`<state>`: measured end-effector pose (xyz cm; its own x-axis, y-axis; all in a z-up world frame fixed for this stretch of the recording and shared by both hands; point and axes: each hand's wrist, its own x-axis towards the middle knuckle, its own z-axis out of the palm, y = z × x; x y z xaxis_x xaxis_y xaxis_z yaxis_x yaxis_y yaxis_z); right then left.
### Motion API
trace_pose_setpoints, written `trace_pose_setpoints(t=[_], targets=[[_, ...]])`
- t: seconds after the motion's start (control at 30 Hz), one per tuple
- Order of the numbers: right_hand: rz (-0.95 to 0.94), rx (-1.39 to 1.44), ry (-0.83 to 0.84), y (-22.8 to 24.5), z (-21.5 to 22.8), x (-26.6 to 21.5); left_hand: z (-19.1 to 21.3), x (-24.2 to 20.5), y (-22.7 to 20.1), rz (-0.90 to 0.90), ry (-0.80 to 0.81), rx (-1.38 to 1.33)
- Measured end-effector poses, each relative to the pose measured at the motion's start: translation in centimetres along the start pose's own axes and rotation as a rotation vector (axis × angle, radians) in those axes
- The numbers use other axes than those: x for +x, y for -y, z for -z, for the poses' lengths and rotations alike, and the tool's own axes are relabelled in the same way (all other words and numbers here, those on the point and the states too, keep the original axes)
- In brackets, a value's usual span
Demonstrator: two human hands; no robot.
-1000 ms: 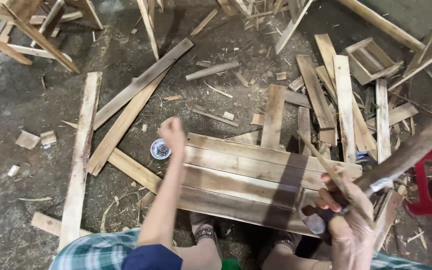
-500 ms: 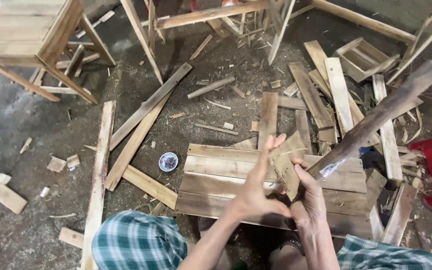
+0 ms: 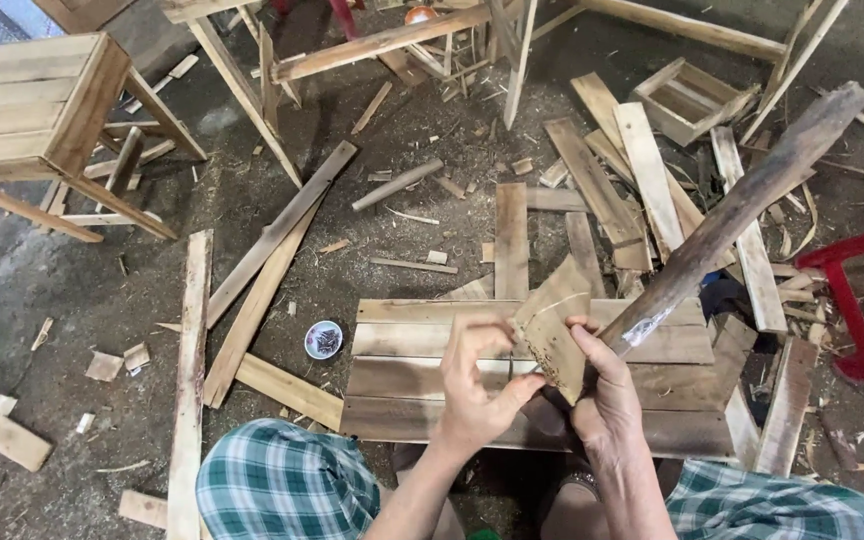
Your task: The person sits on the floor of a woodworking workshop and assembles a wooden panel from planks. They position nails from a small bowl, hammer them into the planks with a claw hammer, reposition the panel, and pry or adjust boards while adding more nails.
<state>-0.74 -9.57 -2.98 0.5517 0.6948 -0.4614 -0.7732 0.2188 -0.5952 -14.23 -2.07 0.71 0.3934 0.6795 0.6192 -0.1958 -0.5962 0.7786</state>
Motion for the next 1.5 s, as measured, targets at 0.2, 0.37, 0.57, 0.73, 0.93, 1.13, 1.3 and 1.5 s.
trace_pose_setpoints(t=[0.2,0.37,0.57,0.73,0.93,1.13,1.3,1.5], targets=[[-0.013,0.012,0.077,-0.8,0.1,0.3,0.3,-0.5,-2.5,-0.15,-0.046,0.066],[-0.003,-0.024,0.048,-0.6,-0.7,-0.3,1.2,0.3,-3.9,-0.126,0.005,0.11],[-0.088,-0.01,0.109,-0.8,1.3,1.2,2.6,0.9,-3.2,-0.189,0.121,0.167],[-0.086,-0.002,0.098,-0.5,1.6,1.0,2.4,1.5,-3.5,-0.235,0.158,0.162],[-0.084,0.027,0.084,0.7,1.6,1.3,2.1,1.9,-2.2,-0.167,0.188,0.046],[-0.067,-0.079,0.05,3.9,-1.0,0.0,3.0,4.4,-2.0,0.058,0.354,-0.199],[-0.123,-0.051,0.042,5.4,-1.6,0.4,0.9,6.1,-0.4,0.016,0.478,-0.207],[0.162,-0.069,-0.141,8.9,-0.9,-0.6,-0.8,8.8,3.4,0.102,-0.036,-0.032]])
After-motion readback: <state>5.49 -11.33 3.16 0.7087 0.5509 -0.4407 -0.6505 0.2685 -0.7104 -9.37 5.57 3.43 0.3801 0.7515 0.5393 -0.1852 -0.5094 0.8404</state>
